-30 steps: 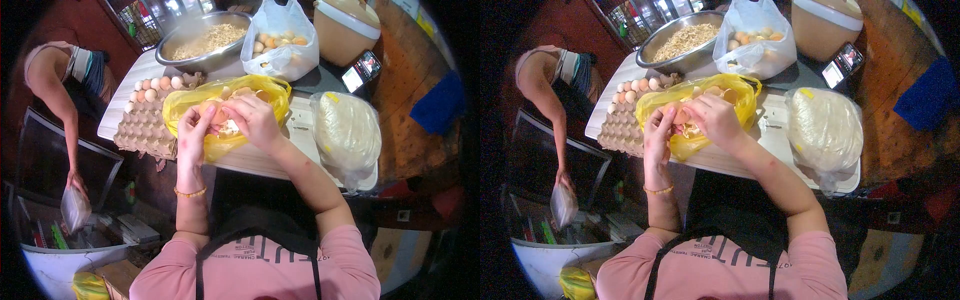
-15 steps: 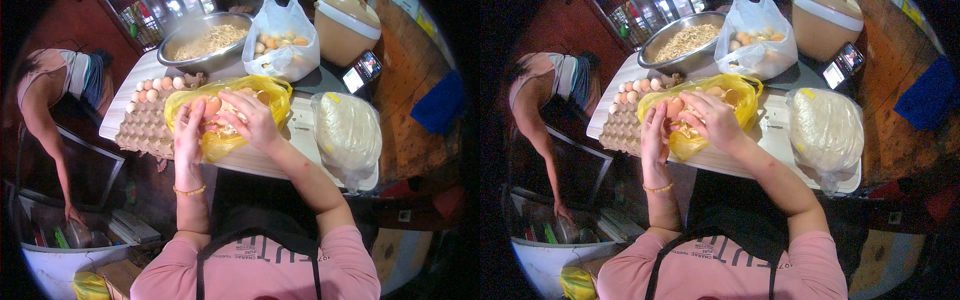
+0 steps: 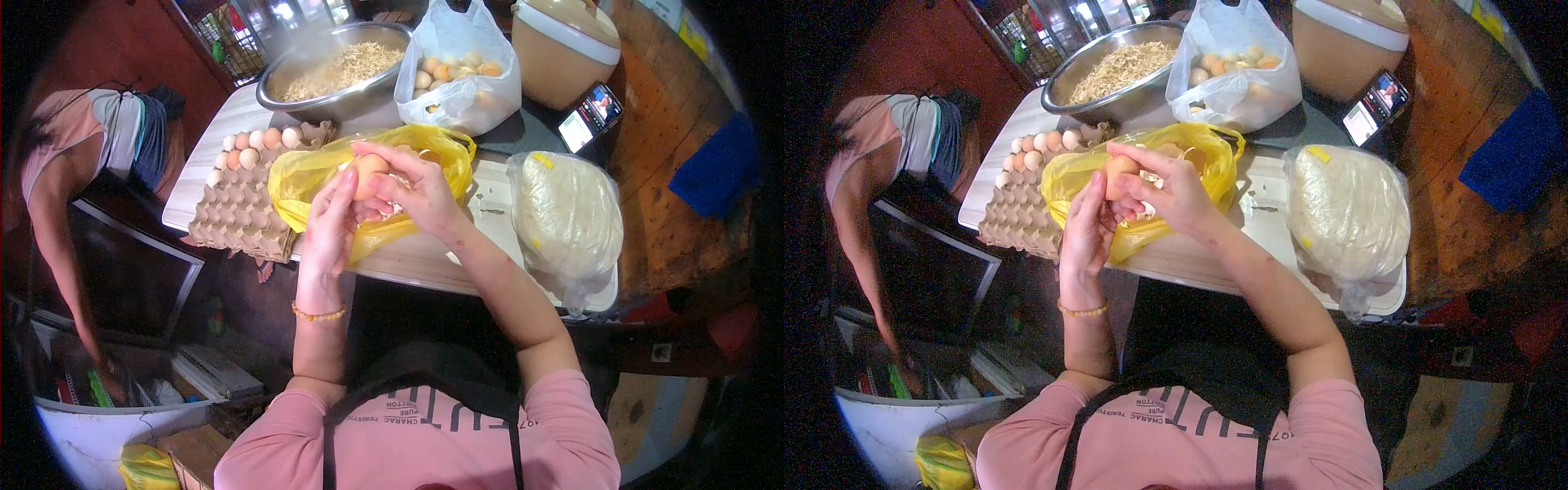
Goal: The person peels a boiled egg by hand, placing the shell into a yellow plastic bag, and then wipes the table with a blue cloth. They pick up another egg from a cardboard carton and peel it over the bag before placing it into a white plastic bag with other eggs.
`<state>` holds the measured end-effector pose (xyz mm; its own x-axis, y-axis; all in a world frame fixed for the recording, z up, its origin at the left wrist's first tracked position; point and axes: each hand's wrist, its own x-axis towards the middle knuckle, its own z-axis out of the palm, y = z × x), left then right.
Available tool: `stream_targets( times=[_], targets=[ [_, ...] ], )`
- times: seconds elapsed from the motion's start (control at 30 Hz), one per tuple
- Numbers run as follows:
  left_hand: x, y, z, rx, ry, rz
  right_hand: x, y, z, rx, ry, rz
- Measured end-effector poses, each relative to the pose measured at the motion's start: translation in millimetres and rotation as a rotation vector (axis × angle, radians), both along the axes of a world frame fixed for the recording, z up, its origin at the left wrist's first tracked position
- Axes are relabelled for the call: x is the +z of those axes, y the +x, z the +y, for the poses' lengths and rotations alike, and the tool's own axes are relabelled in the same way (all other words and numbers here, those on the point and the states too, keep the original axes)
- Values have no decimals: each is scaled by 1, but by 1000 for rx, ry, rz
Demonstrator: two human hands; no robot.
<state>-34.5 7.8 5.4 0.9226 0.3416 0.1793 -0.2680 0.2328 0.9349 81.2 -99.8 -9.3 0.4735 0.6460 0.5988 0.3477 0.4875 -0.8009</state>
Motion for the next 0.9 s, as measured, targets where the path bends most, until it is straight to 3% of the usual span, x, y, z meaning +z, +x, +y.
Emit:
stream_targets(
  times=[0.4,0.5,0.57,0.9],
  targets=[
    [-1,7,-6,38,-5,-14,-3,-1,3,-104,-13,-80],
    [-6,11,-4,84,-56,-33,-1,-3,6,-260,76,-217],
    [-8,11,-2,119,-95,-46,8,-6,2,-551,145,-455],
    [-9,9,-3,120,-115,14,1,-2,1,-590,184,-564]
  ],
)
